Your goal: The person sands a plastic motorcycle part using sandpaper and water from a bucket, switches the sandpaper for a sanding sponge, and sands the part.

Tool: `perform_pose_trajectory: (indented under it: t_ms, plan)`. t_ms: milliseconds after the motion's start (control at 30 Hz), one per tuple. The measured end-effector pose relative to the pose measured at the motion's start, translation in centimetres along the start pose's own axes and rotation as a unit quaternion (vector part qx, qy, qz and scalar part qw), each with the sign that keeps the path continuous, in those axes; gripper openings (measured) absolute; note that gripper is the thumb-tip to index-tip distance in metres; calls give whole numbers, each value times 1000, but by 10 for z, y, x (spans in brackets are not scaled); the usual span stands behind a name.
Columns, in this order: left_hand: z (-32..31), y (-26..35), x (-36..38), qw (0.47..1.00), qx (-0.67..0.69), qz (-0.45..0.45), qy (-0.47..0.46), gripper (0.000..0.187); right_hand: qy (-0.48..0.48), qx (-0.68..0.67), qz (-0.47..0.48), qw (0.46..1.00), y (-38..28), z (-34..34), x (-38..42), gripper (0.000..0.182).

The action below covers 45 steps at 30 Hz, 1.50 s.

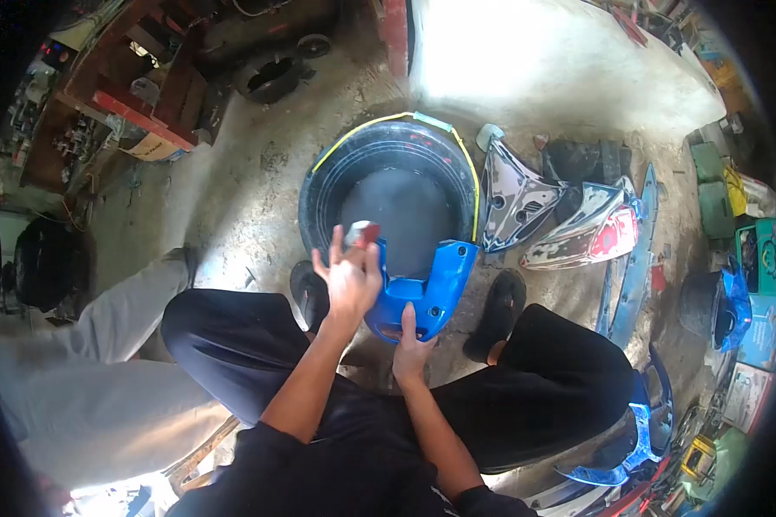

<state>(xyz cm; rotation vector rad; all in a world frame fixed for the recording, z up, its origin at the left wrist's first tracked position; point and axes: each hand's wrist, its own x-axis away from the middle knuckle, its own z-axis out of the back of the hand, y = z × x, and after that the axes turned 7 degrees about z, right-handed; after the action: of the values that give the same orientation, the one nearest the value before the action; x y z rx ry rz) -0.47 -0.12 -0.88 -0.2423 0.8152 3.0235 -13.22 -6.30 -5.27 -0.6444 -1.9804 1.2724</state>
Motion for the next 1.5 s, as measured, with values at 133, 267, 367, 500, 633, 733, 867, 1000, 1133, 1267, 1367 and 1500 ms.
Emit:
perform_pose_trajectory:
  t_ms: [133,267,367,500,633,733,867,1000,1133,1267,1367,1500]
  plan:
    - [-1,1,4,999,-35,-7,17,31,0,16,17,1000,2,2,-4,43]
    - [10,12,12,996,54,-59,-38,34,-12,24,13,1000,11,11,-5,46]
    - [-4,-9,-5,997,-37,68,-24,34,-1,10,-11,1000,-8,-2,-1,46]
    - [15,16,14,994,61,-77,-55,38,-7,34,15,999,-8,0,-2,43]
    - [10,-7,-11,991,-28,75,-104,35,-3,46,-5,999,-29,-9,4,41]
    - [9,1,5,998,12,-8,-61,34,2,40,12,999,-17,-6,3,41]
    - [9,-2,1,996,-17,20,-82,31,-6,72,8,997,-21,-5,4,41]
    - [9,-3,-2,998,-2,4,-65,33,-35,54,4,998,-21,-3,1,41]
    - [9,4,9,998,13,12,-61,33,8,82,52,995,-27,-8,2,32]
    - [5,-11,-8,999,0,11,-45,29,8,40,29,999,-17,-12,2,35]
    - [0,-2,6,1000,19,1,-9,30,6,48,16,999,-18,-2,2,40]
    - [1,-7,-4,998,-53,31,-12,28,-19,23,-6,1000,-19,-5,2,44]
